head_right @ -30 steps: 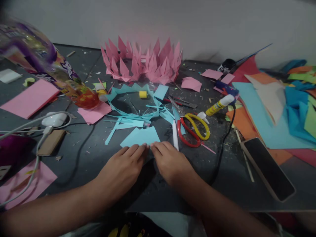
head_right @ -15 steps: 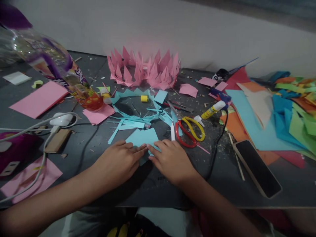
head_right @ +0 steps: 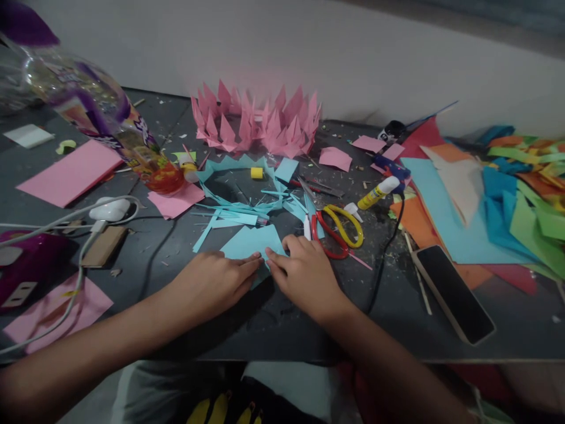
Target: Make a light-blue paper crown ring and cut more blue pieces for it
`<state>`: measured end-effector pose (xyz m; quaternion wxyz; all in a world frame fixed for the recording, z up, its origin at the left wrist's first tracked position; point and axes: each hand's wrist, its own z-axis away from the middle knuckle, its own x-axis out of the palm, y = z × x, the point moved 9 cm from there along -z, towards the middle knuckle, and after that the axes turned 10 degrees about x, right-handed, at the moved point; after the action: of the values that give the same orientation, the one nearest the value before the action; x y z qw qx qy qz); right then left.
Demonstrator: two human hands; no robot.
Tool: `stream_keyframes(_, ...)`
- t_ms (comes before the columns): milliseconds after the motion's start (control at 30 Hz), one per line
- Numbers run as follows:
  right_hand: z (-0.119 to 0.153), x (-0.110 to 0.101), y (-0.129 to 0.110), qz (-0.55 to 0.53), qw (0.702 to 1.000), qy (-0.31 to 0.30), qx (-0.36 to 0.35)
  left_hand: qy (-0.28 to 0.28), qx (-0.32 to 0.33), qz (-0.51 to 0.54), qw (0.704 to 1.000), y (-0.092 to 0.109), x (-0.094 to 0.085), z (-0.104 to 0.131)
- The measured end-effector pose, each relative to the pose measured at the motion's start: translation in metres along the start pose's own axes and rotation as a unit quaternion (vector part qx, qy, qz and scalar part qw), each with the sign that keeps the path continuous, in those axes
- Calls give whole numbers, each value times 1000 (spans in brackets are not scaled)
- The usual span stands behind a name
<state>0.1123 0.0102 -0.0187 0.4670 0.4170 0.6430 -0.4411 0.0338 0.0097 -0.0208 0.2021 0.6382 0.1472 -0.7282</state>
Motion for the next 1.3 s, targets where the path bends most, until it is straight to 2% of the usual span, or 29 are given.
stream_keyframes(200,0,-2,8,-12,1000,-9,16,-2,-16,4,1000,-9,-4,0)
stream_keyframes(400,-2,-3,24,-15,999,28,29,59,14,16,998,-10,-4,-4)
stream_keyframes(567,-4,-8,11,-83,995,26,-42,123,84,8,989,-4,-8,-8)
stream_keyframes(733,1,-7,-6,-116,984,-31,-132,128,99,18,987,-2,-5,-13)
stream_keyframes(900,0,-7,-1,-87,986,-23,-138,138,71,61,986,-10,-2,-16)
stream_keyframes(1100,1,-5,3,-54,986,-27,-155,161,77,202,963,-26,2,-20)
stream_keyframes(1300,2,-9,2,-59,984,-49,-160,177,67,180,965,-30,2,-20)
